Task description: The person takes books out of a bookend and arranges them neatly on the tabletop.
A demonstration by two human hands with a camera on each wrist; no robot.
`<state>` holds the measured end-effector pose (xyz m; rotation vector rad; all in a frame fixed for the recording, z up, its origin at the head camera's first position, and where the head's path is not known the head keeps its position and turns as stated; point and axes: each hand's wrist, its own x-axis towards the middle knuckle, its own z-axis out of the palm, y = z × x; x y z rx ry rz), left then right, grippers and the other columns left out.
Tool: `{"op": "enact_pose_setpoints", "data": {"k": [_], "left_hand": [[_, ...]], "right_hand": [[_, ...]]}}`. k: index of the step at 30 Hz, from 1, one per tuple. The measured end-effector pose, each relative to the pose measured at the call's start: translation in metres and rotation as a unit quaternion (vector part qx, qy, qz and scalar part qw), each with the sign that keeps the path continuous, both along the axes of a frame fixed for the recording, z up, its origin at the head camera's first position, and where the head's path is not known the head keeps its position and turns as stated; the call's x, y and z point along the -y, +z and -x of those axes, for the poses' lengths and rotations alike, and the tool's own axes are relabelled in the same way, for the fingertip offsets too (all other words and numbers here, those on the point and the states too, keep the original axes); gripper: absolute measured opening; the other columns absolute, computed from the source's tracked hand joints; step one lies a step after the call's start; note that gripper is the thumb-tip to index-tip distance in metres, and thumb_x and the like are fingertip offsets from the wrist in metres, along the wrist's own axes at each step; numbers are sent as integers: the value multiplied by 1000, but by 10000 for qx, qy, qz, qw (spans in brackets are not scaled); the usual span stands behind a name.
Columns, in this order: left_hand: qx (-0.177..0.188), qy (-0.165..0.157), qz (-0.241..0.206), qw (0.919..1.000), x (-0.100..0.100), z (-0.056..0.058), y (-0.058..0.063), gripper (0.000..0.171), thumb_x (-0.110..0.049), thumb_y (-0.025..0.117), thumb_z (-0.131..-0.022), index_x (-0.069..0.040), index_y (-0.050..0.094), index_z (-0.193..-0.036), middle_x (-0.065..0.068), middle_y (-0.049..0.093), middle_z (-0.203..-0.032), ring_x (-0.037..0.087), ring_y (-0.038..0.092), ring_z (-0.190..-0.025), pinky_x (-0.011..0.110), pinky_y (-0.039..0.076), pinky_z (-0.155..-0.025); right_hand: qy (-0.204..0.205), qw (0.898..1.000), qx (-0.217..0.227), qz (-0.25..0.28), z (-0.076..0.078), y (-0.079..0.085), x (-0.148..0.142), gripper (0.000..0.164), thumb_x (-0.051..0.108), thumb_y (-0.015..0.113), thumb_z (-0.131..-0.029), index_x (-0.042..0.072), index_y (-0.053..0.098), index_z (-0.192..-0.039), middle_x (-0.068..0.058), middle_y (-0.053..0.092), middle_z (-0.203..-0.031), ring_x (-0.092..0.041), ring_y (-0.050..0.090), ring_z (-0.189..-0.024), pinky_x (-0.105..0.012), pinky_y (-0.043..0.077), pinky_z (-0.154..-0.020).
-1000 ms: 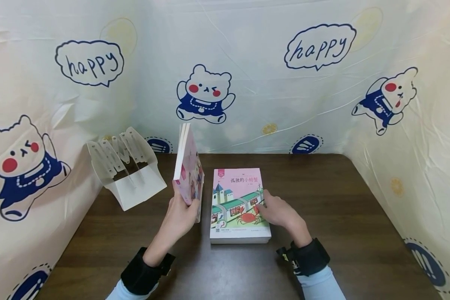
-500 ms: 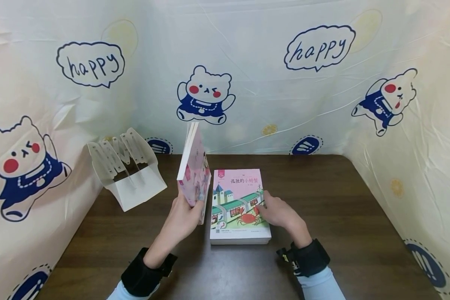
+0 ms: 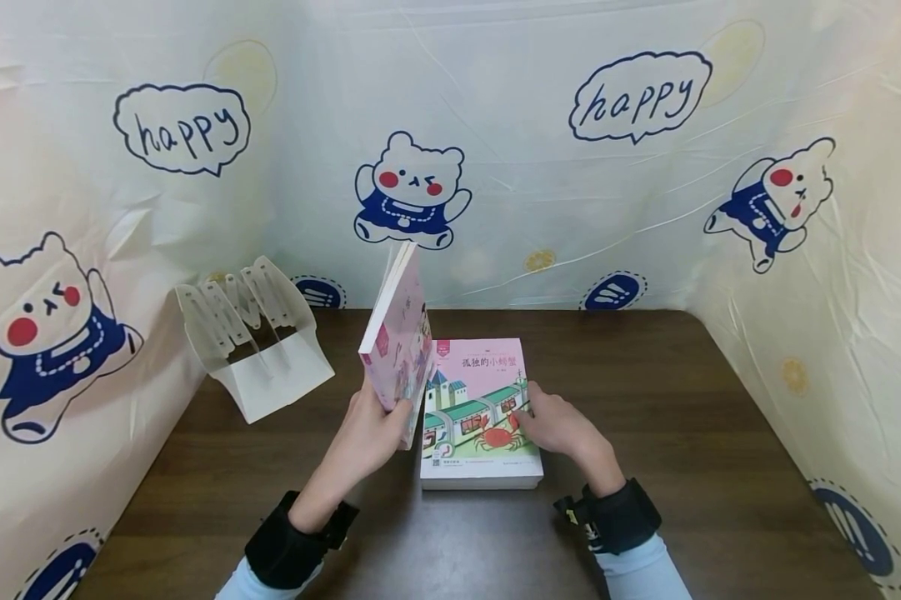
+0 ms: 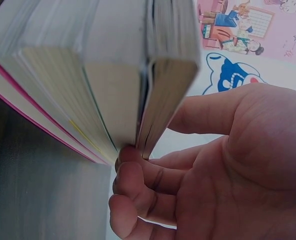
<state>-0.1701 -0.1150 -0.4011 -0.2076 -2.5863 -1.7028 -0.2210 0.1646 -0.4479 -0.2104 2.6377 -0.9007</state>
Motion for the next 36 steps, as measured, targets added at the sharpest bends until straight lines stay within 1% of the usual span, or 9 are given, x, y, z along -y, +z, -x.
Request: {"op": "enact_pose_setpoints", "data": {"k": [4,8,13,17,21,24,26,32,36], "left_hand": [[107,-92,-67,9999,1,3,0,74,3,59,-100,-11,21,-162,30,41,-157,51,63,-116,41,62,-58],[303,-195,-185,9992,2,6,1,72,2,57,-101,-9,21,-162,31,38,-158,53,62,-118,44,62,-56],[381,-295,-93,9988,4,11,1,70,0,56,-102,-6,22,-162,33,40,-157,55,61,-119,43,62,-56],[455,-428,-91,9980,6,15,0,70,0,55,-101,-6,22,-162,32,40,-157,56,60,-119,44,62,-54],[654,-615,-243,9957,9,18,1,71,0,55,-101,-8,21,-163,31,39,-158,56,58,-121,46,62,-56],[848,-757,-456,9925,12,19,2,71,0,54,-101,-9,21,-163,31,41,-155,56,60,-118,49,62,-57],[932,-872,-600,9900,14,21,2,71,0,54,-102,-10,22,-164,32,43,-153,54,62,-114,51,62,-56],[1039,-1326,-999,9806,23,26,1,72,2,51,-101,-12,21,-166,34,44,-151,52,65,-110,56,61,-57],[1122,-1537,-1231,9740,28,30,-1,73,1,51,-100,-12,21,-166,35,45,-149,52,66,-108,58,60,-58]], "right_hand": [[-37,10000,-1,12,0,-1,0,70,26,65,-105,-5,33,-158,-13,66,-117,-24,63,-94,-44,54,-87],[-42,9999,-93,42,2,-3,1,65,25,66,-105,-6,38,-154,-12,65,-113,-23,63,-93,-43,55,-86],[-38,9997,-225,6,4,-3,2,61,24,67,-104,-8,44,-151,-14,63,-112,-24,61,-92,-42,56,-84],[-54,9990,-396,-193,6,-3,2,63,27,67,-104,-9,45,-151,-18,58,-118,-28,59,-97,-44,55,-85],[-124,9966,-771,-255,7,-1,2,64,28,68,-103,-10,47,-150,-23,54,-125,-33,54,-105,-48,54,-88],[-273,9940,-1055,-115,8,0,3,63,28,67,-103,-9,48,-151,-26,53,-131,-35,52,-111,-52,54,-93],[-379,9921,-1193,69,9,0,3,61,27,66,-104,-8,49,-151,-25,53,-132,-35,52,-111,-52,53,-93],[-448,9857,-1453,725,11,0,5,53,21,66,-104,-3,53,-150,-19,57,-120,-30,54,-101,-42,53,-84],[-339,9809,-1538,1142,10,2,7,50,19,67,-104,1,56,-149,-15,59,-116,-29,56,-100,-40,54,-86]]}}
